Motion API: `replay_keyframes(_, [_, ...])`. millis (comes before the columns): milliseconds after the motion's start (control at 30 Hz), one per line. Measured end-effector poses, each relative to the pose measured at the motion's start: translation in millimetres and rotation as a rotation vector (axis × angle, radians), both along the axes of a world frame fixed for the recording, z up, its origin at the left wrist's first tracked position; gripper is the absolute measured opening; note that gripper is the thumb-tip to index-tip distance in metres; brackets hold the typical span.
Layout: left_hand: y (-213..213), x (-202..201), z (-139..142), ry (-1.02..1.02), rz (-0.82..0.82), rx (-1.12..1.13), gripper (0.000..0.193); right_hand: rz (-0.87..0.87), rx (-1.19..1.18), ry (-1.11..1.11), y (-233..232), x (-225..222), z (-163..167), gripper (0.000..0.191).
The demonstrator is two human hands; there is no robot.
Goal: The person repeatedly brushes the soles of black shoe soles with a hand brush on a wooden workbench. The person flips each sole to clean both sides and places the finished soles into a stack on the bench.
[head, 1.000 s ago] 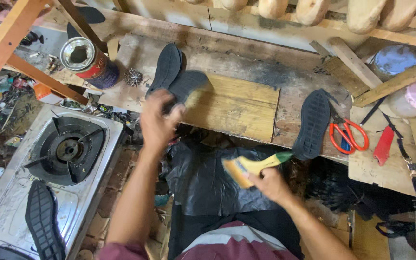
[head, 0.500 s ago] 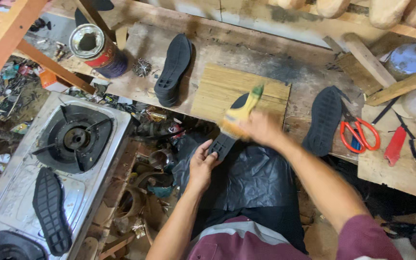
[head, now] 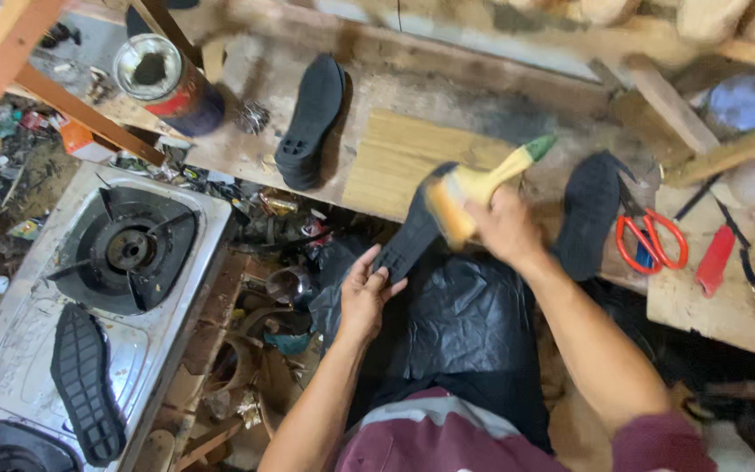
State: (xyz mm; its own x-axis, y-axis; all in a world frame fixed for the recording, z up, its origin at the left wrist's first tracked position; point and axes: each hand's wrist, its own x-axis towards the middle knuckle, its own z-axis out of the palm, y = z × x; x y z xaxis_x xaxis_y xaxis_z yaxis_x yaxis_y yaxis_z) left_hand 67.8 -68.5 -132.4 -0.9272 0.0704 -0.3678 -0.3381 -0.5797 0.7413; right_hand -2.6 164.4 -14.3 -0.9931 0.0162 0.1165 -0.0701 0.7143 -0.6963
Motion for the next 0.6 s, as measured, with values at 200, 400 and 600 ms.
replay_keyframes(200, [16.2, -9.7, 4.4, -0.008, 0.015, 0.009, 0.048, -0.092, -0.050, -0.263, -32.9, 35.4, -24.3, 0.032])
replay_keyframes(400, [5.2, -7.3, -15.4, -0.052, -0.038, 0.139, 0.048, -0.218, 0.005, 0.018, -41.1, 57.0, -36.0, 0.041])
replay_keyframes(600, [5.7, -11.5, -24.3, 0.047, -0.002, 0.127, 0.052, 0.216, -0.147, 0.194, -55.4, 83.9, -35.4, 0.032])
